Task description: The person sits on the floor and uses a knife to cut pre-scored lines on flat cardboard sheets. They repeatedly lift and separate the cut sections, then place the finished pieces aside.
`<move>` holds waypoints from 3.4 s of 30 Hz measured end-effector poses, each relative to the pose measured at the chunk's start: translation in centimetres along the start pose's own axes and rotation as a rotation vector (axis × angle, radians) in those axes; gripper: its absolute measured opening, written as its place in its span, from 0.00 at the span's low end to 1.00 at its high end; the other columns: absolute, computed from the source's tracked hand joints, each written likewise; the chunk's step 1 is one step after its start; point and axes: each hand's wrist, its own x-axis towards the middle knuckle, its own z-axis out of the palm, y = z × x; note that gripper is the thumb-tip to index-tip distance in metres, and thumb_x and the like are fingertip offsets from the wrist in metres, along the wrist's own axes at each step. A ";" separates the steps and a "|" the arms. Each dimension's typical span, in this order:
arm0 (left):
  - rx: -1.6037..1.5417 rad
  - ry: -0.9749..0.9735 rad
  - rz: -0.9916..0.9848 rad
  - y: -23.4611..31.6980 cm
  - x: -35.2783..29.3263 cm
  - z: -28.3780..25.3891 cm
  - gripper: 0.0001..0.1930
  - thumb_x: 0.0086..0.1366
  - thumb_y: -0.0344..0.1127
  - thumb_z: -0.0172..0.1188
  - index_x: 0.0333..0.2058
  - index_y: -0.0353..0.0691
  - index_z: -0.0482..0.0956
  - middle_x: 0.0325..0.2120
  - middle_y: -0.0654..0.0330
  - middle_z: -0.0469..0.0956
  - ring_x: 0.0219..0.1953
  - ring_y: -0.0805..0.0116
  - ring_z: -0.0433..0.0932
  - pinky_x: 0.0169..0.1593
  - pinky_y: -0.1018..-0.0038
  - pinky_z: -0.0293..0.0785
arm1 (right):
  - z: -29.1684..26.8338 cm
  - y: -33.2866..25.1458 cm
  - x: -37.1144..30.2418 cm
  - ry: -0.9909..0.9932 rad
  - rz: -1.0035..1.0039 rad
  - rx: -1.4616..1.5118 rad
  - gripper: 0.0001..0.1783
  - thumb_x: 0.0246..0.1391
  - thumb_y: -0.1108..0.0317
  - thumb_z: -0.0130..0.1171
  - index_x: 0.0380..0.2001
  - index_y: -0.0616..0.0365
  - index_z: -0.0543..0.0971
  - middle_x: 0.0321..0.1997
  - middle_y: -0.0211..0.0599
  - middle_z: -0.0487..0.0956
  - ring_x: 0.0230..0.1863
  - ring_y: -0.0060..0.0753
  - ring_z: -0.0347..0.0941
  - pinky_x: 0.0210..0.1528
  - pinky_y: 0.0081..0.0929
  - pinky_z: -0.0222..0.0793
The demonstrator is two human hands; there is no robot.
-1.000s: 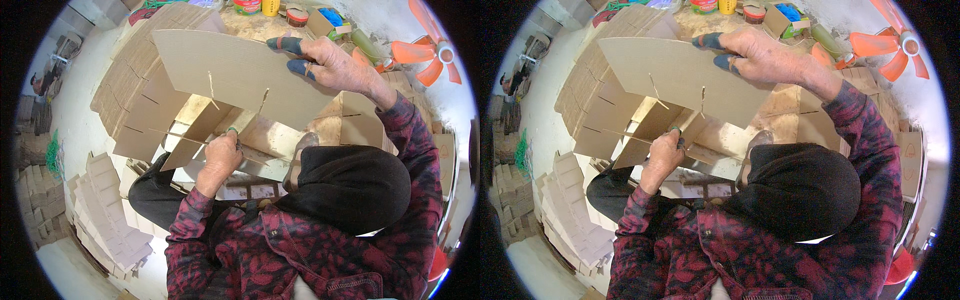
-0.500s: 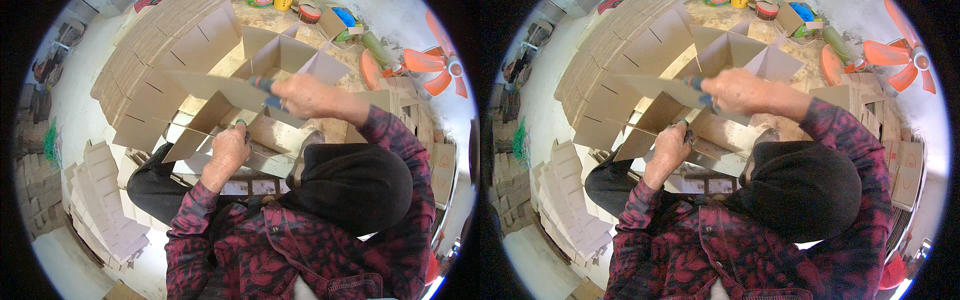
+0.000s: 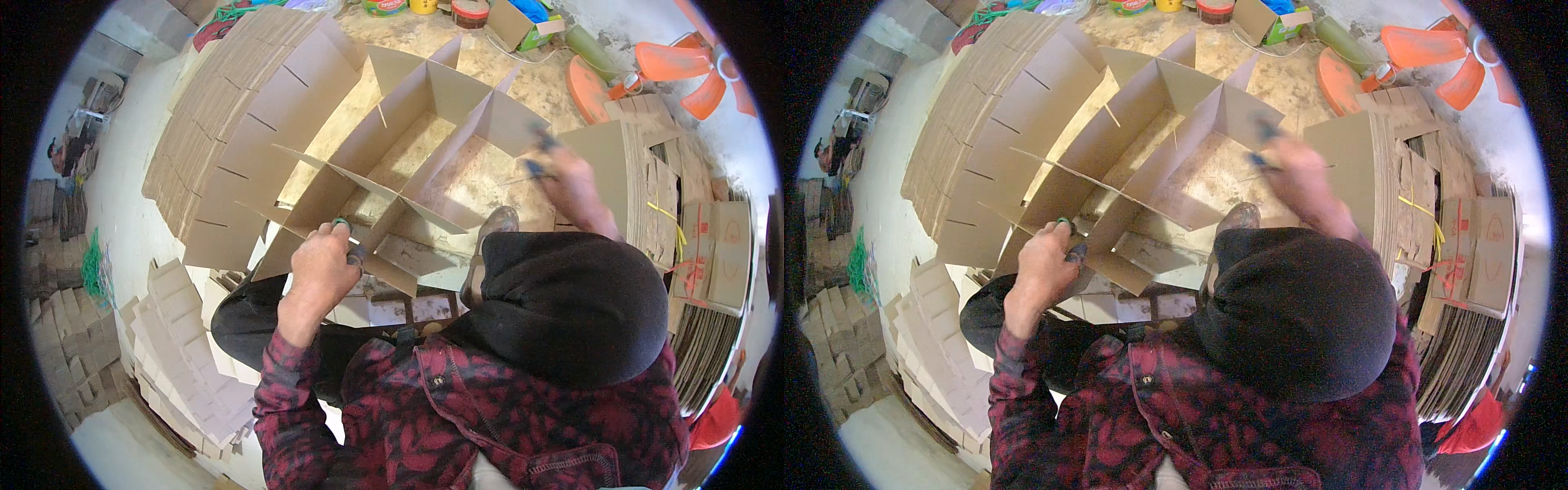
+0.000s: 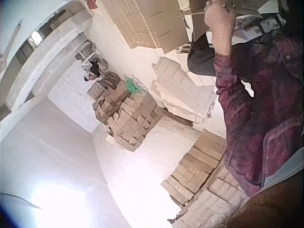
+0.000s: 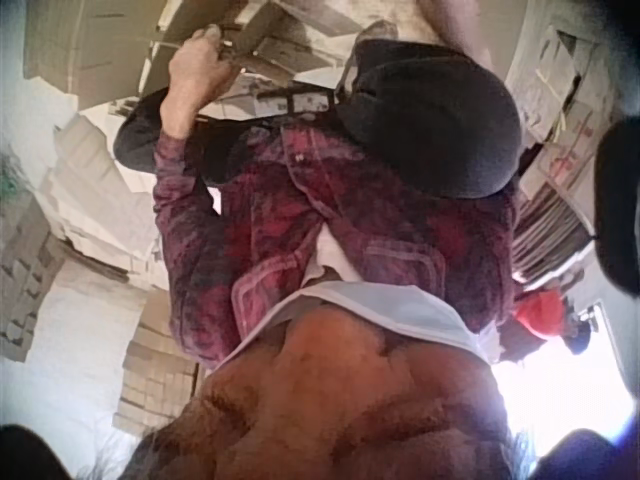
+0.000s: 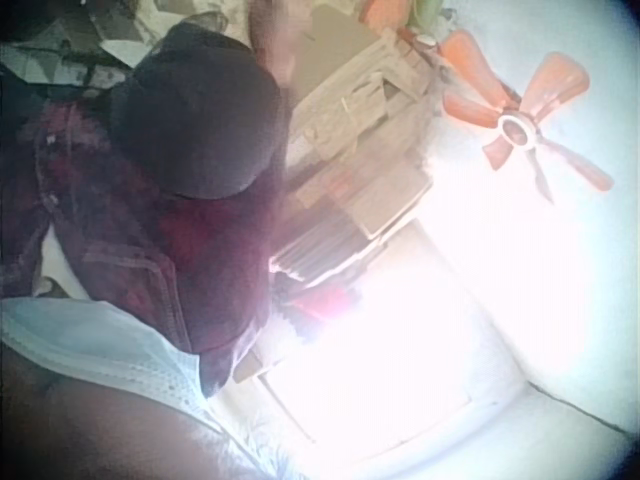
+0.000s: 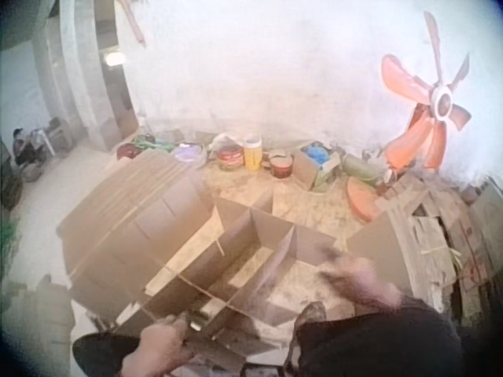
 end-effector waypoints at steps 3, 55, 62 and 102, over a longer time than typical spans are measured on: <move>-0.097 0.184 0.070 1.7 0.2 -0.9 0.10 0.48 0.32 0.58 0.27 0.35 0.68 0.27 0.49 0.71 0.35 0.48 0.72 0.35 0.57 0.70 | -3.7 5.3 -7.6 0.026 0.318 -0.302 0.26 0.39 0.68 0.64 0.45 0.61 0.71 0.56 0.48 0.66 0.55 0.46 0.63 0.55 0.35 0.60; -0.056 0.039 0.112 3.0 6.0 3.4 0.07 0.47 0.28 0.54 0.27 0.36 0.68 0.25 0.48 0.74 0.31 0.47 0.75 0.35 0.57 0.72 | -7.7 -4.6 10.7 -0.218 -0.288 0.325 0.21 0.55 0.67 0.51 0.52 0.61 0.66 0.36 0.40 0.73 0.39 0.24 0.70 0.44 0.23 0.66; -0.116 0.059 0.113 2.8 6.5 3.8 0.06 0.47 0.27 0.52 0.27 0.36 0.68 0.25 0.45 0.74 0.31 0.45 0.75 0.34 0.55 0.71 | -7.2 -6.8 11.6 -0.268 -0.356 0.110 0.10 0.50 0.75 0.49 0.37 0.65 0.71 0.28 0.56 0.71 0.28 0.48 0.69 0.32 0.34 0.65; 0.076 0.028 0.305 -2.1 4.5 3.1 0.18 0.37 0.22 0.57 0.31 0.38 0.65 0.29 0.50 0.70 0.27 0.47 0.72 0.29 0.60 0.70 | 0.7 0.6 -4.1 0.133 -0.227 0.285 0.17 0.40 0.70 0.51 0.37 0.61 0.74 0.47 0.45 0.72 0.51 0.48 0.66 0.53 0.39 0.61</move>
